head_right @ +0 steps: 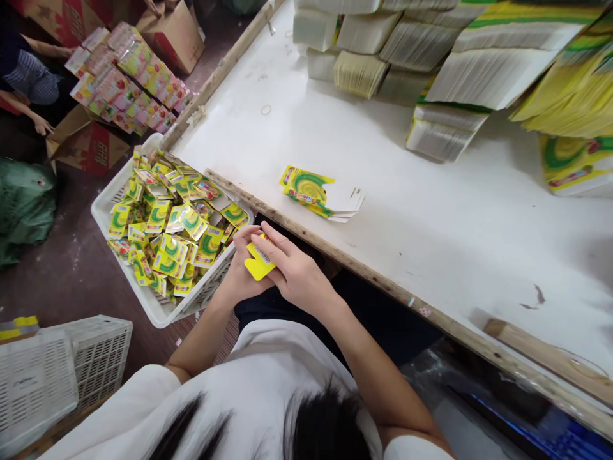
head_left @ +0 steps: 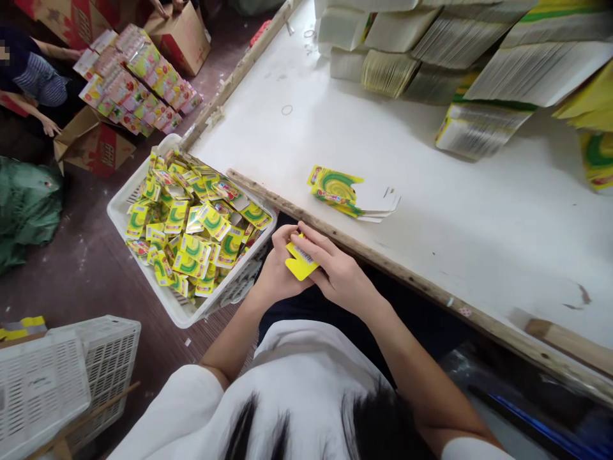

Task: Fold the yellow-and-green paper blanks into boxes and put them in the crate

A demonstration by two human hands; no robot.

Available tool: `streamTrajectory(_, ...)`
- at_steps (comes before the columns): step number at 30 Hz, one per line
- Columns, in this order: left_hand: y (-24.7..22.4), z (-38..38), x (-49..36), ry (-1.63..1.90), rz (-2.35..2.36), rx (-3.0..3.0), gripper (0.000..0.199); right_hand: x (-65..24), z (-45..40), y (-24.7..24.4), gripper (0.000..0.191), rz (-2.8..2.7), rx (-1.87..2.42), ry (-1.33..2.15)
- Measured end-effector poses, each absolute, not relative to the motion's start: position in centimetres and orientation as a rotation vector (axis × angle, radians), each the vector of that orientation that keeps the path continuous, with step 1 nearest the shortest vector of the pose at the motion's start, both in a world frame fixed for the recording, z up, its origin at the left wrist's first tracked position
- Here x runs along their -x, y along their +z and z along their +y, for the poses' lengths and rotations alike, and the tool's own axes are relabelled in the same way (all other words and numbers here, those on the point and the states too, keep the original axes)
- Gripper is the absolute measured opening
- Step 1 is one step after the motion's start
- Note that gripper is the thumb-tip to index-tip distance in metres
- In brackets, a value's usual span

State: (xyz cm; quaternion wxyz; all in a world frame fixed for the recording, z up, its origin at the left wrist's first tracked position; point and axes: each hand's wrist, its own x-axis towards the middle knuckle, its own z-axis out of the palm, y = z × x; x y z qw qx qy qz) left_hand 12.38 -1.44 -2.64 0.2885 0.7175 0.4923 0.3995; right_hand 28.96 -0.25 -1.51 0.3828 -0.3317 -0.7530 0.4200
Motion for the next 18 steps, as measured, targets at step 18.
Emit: streamTrajectory(18, -1.4, -1.6, -11.8, 0.956, 1.431, -1.946, 0.069, -29.9, -0.4, -1.6, 0.027, -2.039, 0.924, 1.005)
